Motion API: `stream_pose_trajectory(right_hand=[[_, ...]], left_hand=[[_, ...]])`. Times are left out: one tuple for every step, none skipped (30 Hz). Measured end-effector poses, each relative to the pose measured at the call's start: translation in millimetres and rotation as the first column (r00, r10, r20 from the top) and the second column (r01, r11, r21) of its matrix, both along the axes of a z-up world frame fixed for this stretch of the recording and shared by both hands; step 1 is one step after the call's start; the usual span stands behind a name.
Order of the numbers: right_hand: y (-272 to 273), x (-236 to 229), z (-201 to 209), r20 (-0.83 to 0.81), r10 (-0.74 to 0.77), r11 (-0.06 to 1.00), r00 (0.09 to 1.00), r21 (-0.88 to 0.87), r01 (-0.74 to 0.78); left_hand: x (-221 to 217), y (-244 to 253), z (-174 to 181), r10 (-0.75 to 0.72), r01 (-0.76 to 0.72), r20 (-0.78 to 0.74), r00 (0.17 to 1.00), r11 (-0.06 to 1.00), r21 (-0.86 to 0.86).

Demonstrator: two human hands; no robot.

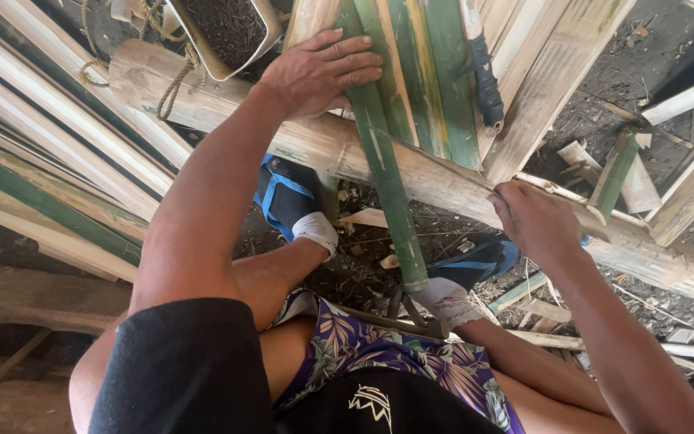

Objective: The person sits on the ground and uses a machete to split long green bamboo stalks into thin strips. They repeatedly position the bamboo on a wooden beam, strike it with the machete to split the material, and then use a hammer to flatten the resulting strips. The finished strips are placed into a pile nearby.

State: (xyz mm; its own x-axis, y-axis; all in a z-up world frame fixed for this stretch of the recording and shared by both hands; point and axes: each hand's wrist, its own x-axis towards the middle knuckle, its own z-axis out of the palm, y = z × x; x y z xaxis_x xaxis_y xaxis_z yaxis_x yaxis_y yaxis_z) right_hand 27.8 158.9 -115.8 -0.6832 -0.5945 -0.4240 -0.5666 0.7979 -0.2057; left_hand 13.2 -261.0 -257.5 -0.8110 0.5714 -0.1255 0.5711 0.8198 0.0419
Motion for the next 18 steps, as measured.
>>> stream_pose_trajectory(right_hand=[[-1,-1,1,0.002,0.007,1.000,1.000,0.025,-0.007],[-1,-2,1,0.003,0.014,0.999,1.000,0.050,-0.014],[-2,-3,1,0.005,0.021,0.997,1.000,0.075,-0.021],[-2,-4,0,0.005,0.027,0.997,1.000,0.069,-0.028],[-3,-5,-1,0.005,0.034,0.998,0.999,0.062,-0.034],[-3,-6,-2,0.005,0.041,0.998,0.999,0.055,-0.041],[-4,-6,-2,0.008,0.043,0.998,0.999,0.054,-0.043],[-4,-7,-3,0.011,0.045,0.998,0.999,0.053,-0.046],[-4,-7,-3,0.014,0.047,0.997,0.999,0.053,-0.047],[-4,-7,-3,0.011,0.049,0.998,0.999,0.049,-0.050],[-5,-7,-3,0.008,0.051,0.998,0.999,0.046,-0.051],[-6,-7,-3,0.005,0.052,0.998,0.999,0.043,-0.052],[-7,-8,-4,-0.006,0.062,0.997,0.998,0.044,-0.062],[-9,-8,-6,-0.017,0.072,0.996,0.997,0.045,-0.071],[-10,-9,-7,-0.028,0.082,0.996,0.996,0.046,-0.081],[-11,-11,-7,-0.034,0.105,0.993,0.994,0.052,-0.103],[-13,-13,-8,-0.040,0.128,0.990,0.991,0.058,-0.126],[-14,-14,-7,-0.046,0.152,0.987,0.987,0.063,-0.149]], left_hand=[[0,0,1,0.000,0.000,-0.004,1.000,1.000,-0.007],[1,0,1,-0.001,0.001,-0.008,1.000,1.000,-0.014],[1,-1,2,-0.002,0.001,-0.012,1.000,1.000,-0.022],[1,0,3,-0.001,0.001,-0.008,1.000,1.000,-0.014],[0,0,3,-0.001,0.001,-0.003,1.000,1.000,-0.008],[0,0,4,-0.001,0.001,0.001,1.000,1.000,-0.002],[0,0,4,0.002,-0.002,0.000,1.000,1.000,-0.002],[1,0,5,0.004,-0.004,0.000,1.000,1.000,-0.002],[1,1,5,0.006,-0.006,-0.001,1.000,1.000,-0.001],[1,0,6,0.002,-0.002,0.003,1.000,1.000,-0.006],[1,0,6,-0.002,0.002,0.006,1.000,1.000,-0.011],[0,-1,7,-0.007,0.007,0.009,1.000,1.000,-0.016],[1,-1,7,-0.003,0.003,0.009,1.000,1.000,-0.017],[1,0,7,0.002,-0.001,0.008,1.000,1.000,-0.019],[1,0,7,0.006,-0.006,0.008,1.000,1.000,-0.021],[1,0,7,0.002,-0.002,0.004,1.000,1.000,-0.028],[1,0,6,-0.001,0.001,0.000,1.000,0.999,-0.035],[1,0,6,-0.004,0.004,-0.004,1.000,0.999,-0.042]])
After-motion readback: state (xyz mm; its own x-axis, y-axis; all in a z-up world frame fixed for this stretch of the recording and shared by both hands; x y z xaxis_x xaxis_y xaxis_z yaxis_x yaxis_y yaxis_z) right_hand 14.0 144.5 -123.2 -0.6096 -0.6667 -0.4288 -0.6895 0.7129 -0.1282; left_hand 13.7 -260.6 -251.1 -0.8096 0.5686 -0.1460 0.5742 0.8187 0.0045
